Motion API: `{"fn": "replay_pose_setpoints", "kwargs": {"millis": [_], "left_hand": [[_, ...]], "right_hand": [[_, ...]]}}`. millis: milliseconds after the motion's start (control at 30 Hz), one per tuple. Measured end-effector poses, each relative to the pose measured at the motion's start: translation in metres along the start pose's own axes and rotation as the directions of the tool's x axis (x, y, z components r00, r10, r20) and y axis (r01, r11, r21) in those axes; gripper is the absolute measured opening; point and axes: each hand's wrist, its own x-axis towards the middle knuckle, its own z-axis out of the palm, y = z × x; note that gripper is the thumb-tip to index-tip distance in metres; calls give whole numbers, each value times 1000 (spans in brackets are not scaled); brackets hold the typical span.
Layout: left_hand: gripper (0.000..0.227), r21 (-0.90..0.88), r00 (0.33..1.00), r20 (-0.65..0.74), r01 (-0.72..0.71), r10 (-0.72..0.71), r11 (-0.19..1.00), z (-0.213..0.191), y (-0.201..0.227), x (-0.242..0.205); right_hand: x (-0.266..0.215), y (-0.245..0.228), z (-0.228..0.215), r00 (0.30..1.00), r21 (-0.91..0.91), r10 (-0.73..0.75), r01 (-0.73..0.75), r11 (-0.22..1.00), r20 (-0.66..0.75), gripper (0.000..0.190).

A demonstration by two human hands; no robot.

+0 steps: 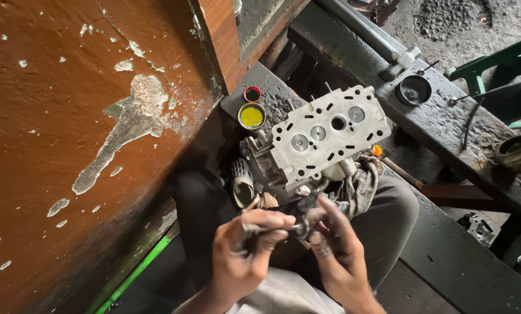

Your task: The person cleans a metal engine cylinder head using a rag and a small metal rod. They wipe the surface and holes, dip the rod into a yellow liquid, and apply it to the cylinder head. The person also wipes a metal rod and a small container with the rag.

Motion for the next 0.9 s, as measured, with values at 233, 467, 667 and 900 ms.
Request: {"fn": "replay_pose_setpoints", "kwargs": {"millis": [233,467,667,900], "left_hand": [[34,381,911,123,-409,393,829,12,2,6],[27,385,900,47,-416,433,824,18,-6,9],[17,500,927,-138,-240,350,832,5,-12,11],[14,482,920,-315,-55,232,875,-4,-20,9]], "right_hand": [[17,-27,16,998,526,51,-20,850,-44,75],[48,-43,5,956,429,-83,202,880,-280,77],[128,-38,-53,608,-552,-764,569,609,-216,69],[164,-2,-65,587,-816,-808,489,309,46,73]]}}
